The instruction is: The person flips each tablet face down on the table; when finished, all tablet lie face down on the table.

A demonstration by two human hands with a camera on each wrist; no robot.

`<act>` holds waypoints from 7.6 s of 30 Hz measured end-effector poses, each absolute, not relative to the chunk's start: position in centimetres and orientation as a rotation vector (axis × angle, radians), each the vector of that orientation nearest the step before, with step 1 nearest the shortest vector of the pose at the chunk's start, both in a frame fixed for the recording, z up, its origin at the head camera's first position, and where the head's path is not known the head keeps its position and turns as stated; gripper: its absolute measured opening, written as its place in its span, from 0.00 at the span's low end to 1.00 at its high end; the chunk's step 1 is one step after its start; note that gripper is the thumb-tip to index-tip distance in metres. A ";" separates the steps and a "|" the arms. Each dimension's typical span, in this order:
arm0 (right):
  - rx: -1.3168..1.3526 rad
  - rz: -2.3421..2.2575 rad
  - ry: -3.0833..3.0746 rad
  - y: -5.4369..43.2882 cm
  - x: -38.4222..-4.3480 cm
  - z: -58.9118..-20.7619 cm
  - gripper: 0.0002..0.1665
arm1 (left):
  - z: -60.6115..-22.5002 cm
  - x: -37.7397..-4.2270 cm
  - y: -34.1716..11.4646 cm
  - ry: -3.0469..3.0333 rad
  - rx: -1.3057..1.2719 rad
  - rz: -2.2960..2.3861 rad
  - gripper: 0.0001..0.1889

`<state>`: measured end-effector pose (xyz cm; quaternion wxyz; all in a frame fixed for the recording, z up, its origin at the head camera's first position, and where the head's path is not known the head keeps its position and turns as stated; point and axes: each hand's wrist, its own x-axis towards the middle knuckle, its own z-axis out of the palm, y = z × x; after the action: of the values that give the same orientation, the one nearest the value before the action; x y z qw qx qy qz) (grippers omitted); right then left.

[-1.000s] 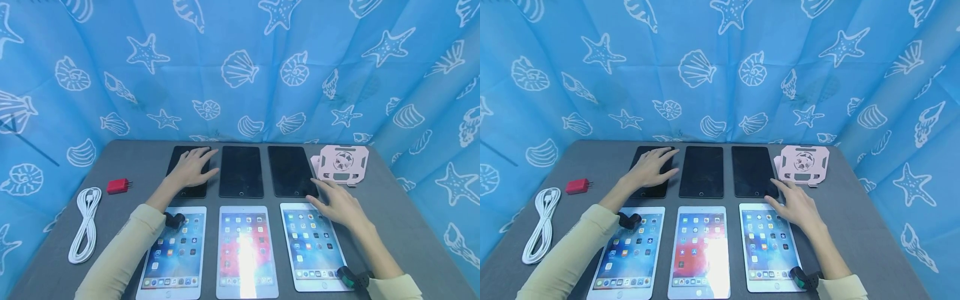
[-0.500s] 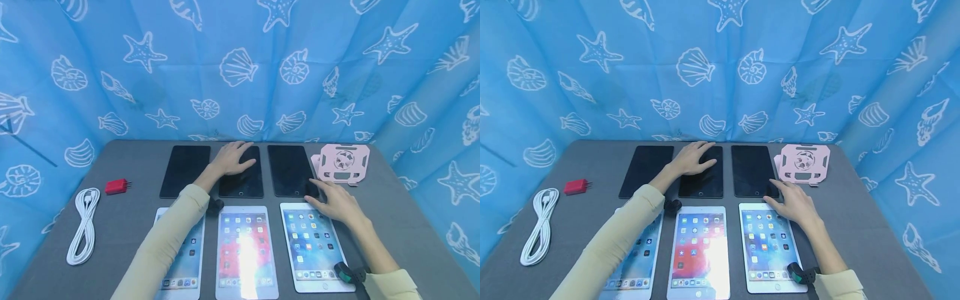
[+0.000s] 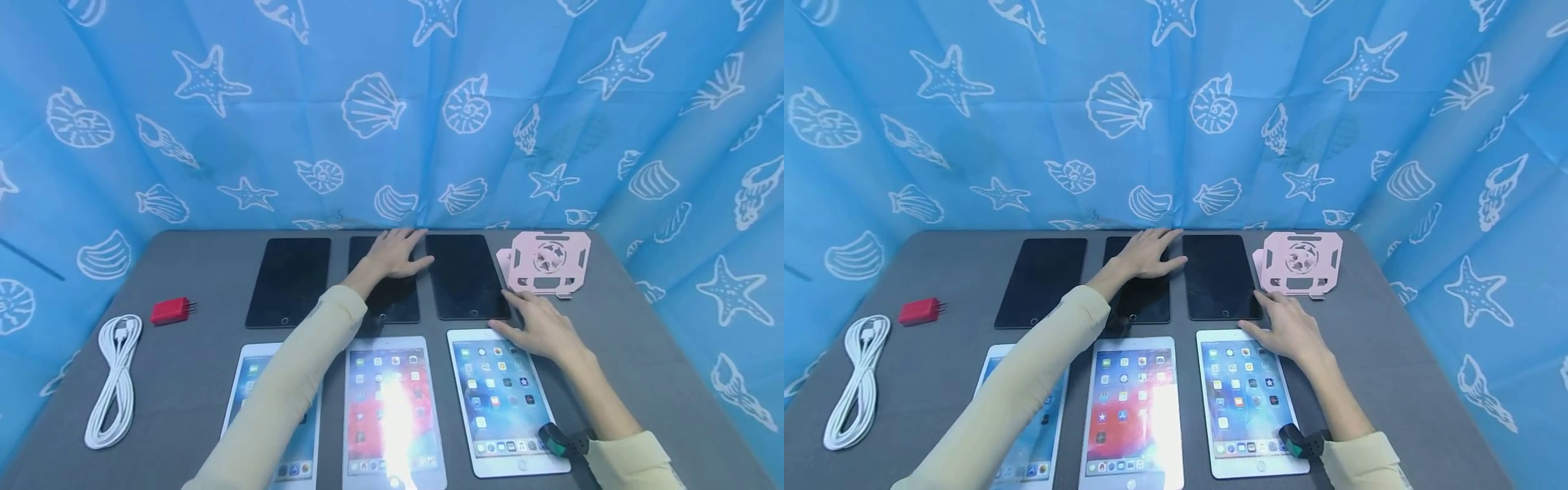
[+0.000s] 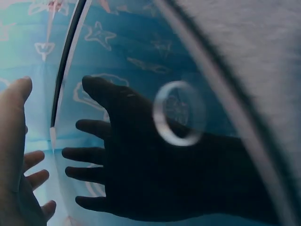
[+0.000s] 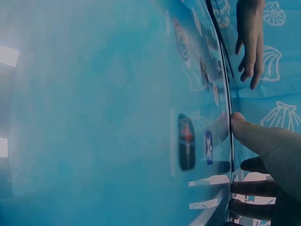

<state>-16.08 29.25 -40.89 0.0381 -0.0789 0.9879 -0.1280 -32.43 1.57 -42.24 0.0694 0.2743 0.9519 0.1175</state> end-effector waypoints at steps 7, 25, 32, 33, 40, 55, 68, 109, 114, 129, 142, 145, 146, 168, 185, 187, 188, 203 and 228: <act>-0.206 -0.403 3.051 29.3 -16.2 -41.0 0.46 | -42.0 -33.2 2.6 2.818 0.730 0.310 0.42; -0.124 -0.595 3.024 29.4 -16.6 -41.5 0.43 | -43.2 -32.2 4.5 2.821 0.648 0.327 0.45; -0.160 -0.649 3.046 29.3 -16.7 -42.0 0.40 | -43.7 -32.2 4.4 2.783 0.685 0.334 0.46; -0.159 -0.655 3.047 29.3 -16.7 -42.1 0.40 | -43.5 -32.0 4.2 2.774 0.705 0.325 0.47; -0.140 -0.685 3.066 29.3 -16.7 -42.3 0.38 | -42.6 -31.7 3.3 2.701 0.797 0.259 0.61; -0.066 -1.148 2.977 29.6 -16.4 -42.7 0.36 | -42.9 -31.7 2.9 2.684 0.785 0.275 0.63; -0.100 -1.565 2.780 28.0 -15.9 -40.5 0.41 | -42.8 -31.3 3.5 2.671 0.828 0.383 0.58; -0.455 -1.020 2.938 23.5 -16.5 -42.2 0.36 | -37.3 -32.6 1.5 2.236 0.904 1.208 0.52; -0.465 -0.955 2.946 23.3 -16.5 -42.0 0.38 | -36.7 -32.9 0.7 2.118 0.818 1.272 0.54; -0.333 -0.784 3.010 23.4 -16.2 -41.9 0.39 | -38.7 -33.0 -1.6 2.075 0.677 1.204 0.68; -0.204 -0.843 2.972 25.5 -16.5 -42.2 0.43 | -41.4 -32.1 0.6 2.074 0.593 1.239 0.64; -0.190 -0.859 2.962 25.8 -16.6 -42.1 0.44 | -41.6 -31.8 0.9 2.134 0.606 1.176 0.62; -0.188 -0.863 2.961 25.9 -16.6 -42.1 0.45 | -41.6 -31.8 1.0 2.157 0.615 1.153 0.62; -0.038 -0.797 2.934 27.2 -17.0 -42.1 0.55 | -41.1 -29.8 4.3 2.637 0.658 0.535 0.64; -0.080 -0.782 2.921 27.7 -17.1 -41.7 0.55 | -40.8 -29.0 5.0 2.732 0.698 0.357 0.50; -0.091 -0.781 2.921 27.8 -17.1 -41.6 0.55 | -40.9 -29.0 4.9 2.727 0.727 0.362 0.51; -0.093 -0.779 2.924 27.8 -17.0 -41.6 0.55 | -41.0 -29.0 4.9 2.721 0.750 0.369 0.51; -0.116 -0.831 3.089 25.3 -16.0 -40.8 0.44 | -41.0 -32.0 -1.4 2.753 0.867 0.530 0.43; -0.346 -0.889 2.895 17.2 -17.1 -40.1 0.49 | -40.4 -34.2 -11.5 2.622 0.535 0.461 0.51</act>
<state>-17.06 17.24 -40.12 0.0468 -0.1134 0.9488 -0.2912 -34.21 -11.54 -40.41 0.2116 0.1925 0.9437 0.1661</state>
